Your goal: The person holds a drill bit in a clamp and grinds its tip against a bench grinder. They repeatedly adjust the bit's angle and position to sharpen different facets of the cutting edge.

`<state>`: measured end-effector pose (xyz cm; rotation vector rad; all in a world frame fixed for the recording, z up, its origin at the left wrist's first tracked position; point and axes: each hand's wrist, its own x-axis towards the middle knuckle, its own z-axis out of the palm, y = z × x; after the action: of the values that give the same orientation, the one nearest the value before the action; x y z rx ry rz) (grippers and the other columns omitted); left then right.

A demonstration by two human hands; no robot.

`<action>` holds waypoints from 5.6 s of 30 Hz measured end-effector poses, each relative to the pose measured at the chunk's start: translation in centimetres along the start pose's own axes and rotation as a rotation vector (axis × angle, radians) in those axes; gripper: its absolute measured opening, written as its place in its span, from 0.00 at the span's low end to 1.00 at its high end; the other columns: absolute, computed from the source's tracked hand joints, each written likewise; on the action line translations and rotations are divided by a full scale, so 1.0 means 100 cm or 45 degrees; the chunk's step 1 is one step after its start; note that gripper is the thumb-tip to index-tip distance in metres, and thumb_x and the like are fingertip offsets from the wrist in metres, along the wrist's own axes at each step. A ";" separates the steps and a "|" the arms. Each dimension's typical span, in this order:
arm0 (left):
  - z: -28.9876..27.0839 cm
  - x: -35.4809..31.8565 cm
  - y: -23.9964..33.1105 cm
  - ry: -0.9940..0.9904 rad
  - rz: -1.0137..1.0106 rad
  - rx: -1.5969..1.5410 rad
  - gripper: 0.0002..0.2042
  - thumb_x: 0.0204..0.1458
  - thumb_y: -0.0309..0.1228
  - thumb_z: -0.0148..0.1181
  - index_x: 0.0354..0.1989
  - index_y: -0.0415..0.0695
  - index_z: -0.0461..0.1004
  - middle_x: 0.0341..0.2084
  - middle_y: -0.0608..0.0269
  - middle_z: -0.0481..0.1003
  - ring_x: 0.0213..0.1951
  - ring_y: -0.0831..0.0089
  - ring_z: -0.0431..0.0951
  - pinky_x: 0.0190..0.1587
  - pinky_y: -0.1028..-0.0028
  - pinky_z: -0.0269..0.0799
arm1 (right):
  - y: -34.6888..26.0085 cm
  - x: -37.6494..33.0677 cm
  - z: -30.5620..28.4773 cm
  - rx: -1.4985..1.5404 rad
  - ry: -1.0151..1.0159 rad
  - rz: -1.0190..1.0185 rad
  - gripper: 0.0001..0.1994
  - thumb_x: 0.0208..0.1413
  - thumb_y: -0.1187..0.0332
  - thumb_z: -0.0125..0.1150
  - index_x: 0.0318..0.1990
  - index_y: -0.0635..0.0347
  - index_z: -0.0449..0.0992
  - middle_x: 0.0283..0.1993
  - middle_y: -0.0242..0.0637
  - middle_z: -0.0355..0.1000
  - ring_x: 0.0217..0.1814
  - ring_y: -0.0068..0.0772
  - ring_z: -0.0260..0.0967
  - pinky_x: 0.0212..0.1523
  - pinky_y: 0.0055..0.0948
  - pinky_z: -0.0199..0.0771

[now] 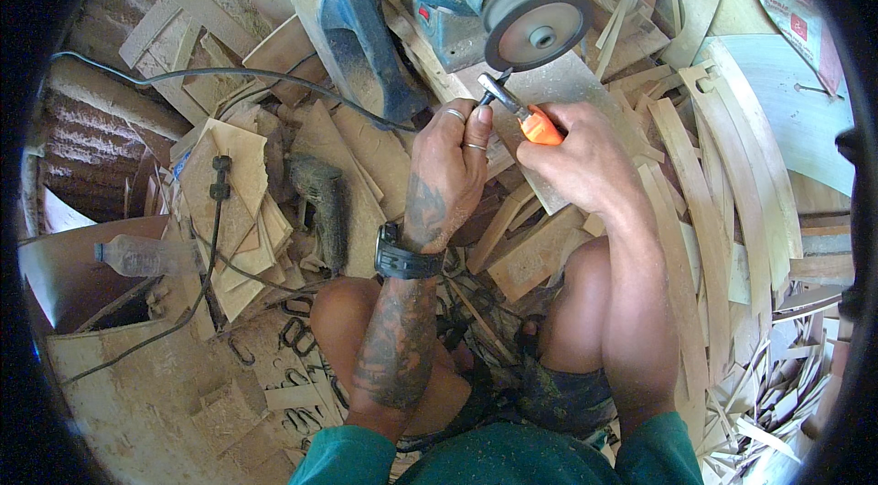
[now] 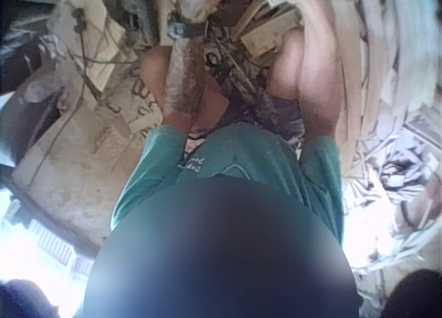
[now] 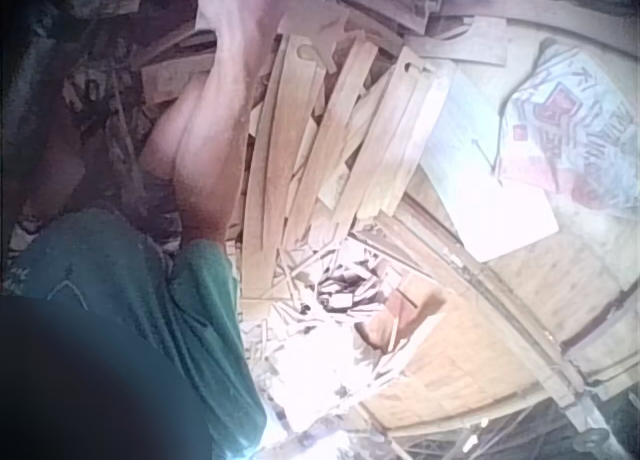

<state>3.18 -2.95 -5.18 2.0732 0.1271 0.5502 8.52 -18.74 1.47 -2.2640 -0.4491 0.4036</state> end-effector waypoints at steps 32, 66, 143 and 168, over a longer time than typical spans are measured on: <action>0.006 -0.004 0.004 0.271 0.146 0.070 0.09 0.59 0.30 0.61 0.40 0.35 0.76 0.29 0.49 0.75 0.30 0.54 0.76 0.34 0.63 0.70 | 0.009 -0.001 0.007 0.040 0.032 -0.099 0.13 0.45 0.65 0.61 0.29 0.70 0.71 0.20 0.46 0.65 0.25 0.34 0.62 0.31 0.39 0.67; 0.001 -0.005 0.014 0.246 0.050 0.139 0.12 0.59 0.35 0.62 0.39 0.35 0.79 0.29 0.46 0.77 0.29 0.51 0.78 0.34 0.62 0.71 | 0.007 0.000 0.008 0.037 0.108 -0.056 0.14 0.43 0.65 0.62 0.30 0.70 0.73 0.22 0.48 0.67 0.25 0.39 0.65 0.32 0.40 0.68; 0.004 -0.003 0.002 0.127 -0.094 -0.261 0.14 0.61 0.35 0.61 0.42 0.34 0.79 0.26 0.54 0.81 0.28 0.75 0.80 0.32 0.72 0.75 | 0.013 -0.002 0.012 -0.202 0.082 -0.105 0.15 0.51 0.64 0.56 0.34 0.73 0.72 0.34 0.63 0.73 0.40 0.64 0.72 0.44 0.51 0.70; 0.008 -0.003 0.009 0.196 0.003 -0.086 0.12 0.61 0.33 0.60 0.42 0.34 0.79 0.26 0.49 0.80 0.27 0.65 0.82 0.32 0.68 0.74 | 0.013 0.001 0.018 -0.054 0.239 -0.148 0.12 0.48 0.67 0.57 0.31 0.71 0.73 0.27 0.58 0.71 0.31 0.58 0.70 0.36 0.46 0.69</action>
<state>3.18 -4.16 -4.94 1.9649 0.1929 0.7063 8.08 -18.41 -0.70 -2.2775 -0.4928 0.1220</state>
